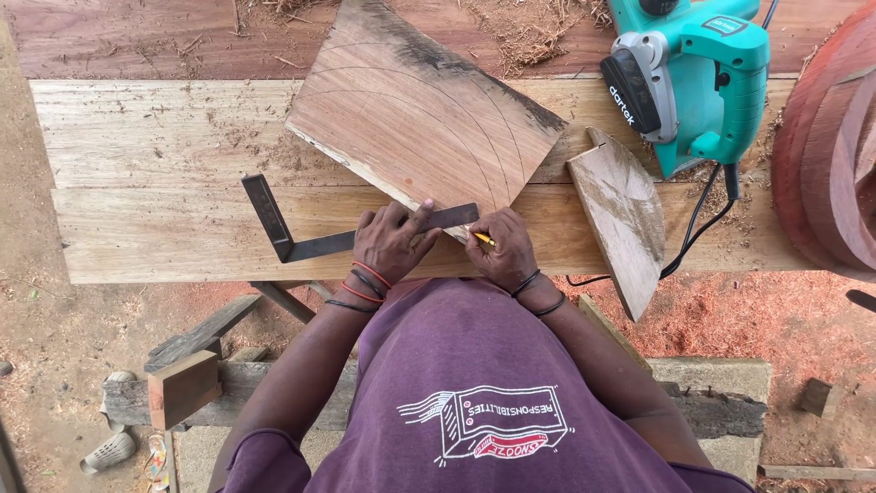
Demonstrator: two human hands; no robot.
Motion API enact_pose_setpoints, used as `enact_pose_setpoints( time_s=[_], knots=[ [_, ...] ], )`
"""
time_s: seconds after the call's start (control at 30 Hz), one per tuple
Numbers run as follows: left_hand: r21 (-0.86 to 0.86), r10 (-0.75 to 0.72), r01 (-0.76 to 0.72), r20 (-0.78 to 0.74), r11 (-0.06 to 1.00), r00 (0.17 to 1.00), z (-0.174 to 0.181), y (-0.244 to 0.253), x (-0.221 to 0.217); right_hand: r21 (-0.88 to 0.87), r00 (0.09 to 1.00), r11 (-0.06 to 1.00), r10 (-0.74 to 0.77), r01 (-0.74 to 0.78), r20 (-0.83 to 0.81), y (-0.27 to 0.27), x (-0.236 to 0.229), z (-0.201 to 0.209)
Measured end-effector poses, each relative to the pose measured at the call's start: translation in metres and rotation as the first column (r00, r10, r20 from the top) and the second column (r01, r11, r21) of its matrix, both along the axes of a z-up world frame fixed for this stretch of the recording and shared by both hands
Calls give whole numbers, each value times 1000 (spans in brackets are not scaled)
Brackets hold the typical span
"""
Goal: The recorder uses a pencil, an L-square ruler, and a wooden template to trace geometric patterns and curves onto a piece of wood on a workbench.
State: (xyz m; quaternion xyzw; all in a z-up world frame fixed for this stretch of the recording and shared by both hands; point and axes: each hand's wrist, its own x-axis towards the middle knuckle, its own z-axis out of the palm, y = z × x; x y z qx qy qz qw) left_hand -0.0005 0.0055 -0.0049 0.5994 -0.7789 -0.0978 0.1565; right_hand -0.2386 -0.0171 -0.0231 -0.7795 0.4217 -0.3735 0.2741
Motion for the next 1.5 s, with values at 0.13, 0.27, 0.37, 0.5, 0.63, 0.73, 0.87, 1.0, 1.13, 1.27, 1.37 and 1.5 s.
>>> enact_pose_setpoints(
  time_s=[0.13, 0.27, 0.37, 0.5, 0.63, 0.73, 0.87, 1.0, 1.13, 1.27, 1.37, 1.5],
  knots=[
    [16, 3, -3, 5, 1000, 1000, -1, 0, 0, -29, 1000, 1000, -13, 12, -23, 0, 2, 4],
    [9, 1, -1, 20, 1000, 1000, -2, 0, 0, -16, 1000, 1000, -11, 11, -24, 1, 1, -1],
    [6, 1, -1, 25, 1000, 1000, -2, 0, 0, -22, 1000, 1000, -16, 15, -18, 1, 1, -2],
    [14, -2, 2, 19, 1000, 1000, -2, 0, 0, -13, 1000, 1000, -11, 11, -27, 1, 0, -2],
    [17, 4, -4, -5, 1000, 1000, -2, 0, 0, -42, 1000, 999, -31, 30, -5, 0, 2, -1],
    [3, 5, -5, 6, 1000, 1000, -2, 1, 0, -7, 1000, 1000, -8, 8, -15, 1, 0, -2],
    [-1, 2, -2, 14, 1000, 1000, -1, 0, -1, -10, 1000, 1000, -1, 0, -20, 0, 0, 0],
    [14, 5, -5, 17, 1000, 1000, 1, 0, -1, -12, 1000, 1000, -4, 4, 5, 0, 0, 1],
    [29, 10, -10, 11, 1000, 1000, 2, 0, -1, -4, 1000, 1000, -1, 1, 8, 0, 0, -2],
    [13, 5, -5, 13, 1000, 1000, 2, 0, -1, -23, 1000, 1000, -10, 10, 2, 1, 1, -2],
    [8, 5, -5, 12, 1000, 1000, 2, -1, -1, -21, 1000, 1000, -12, 12, -4, 0, 1, -2],
    [3, 3, -3, 2, 1000, 1000, 2, 0, -1, 9, 1000, 1000, -9, 9, 7, 0, 1, 1]
  ],
)
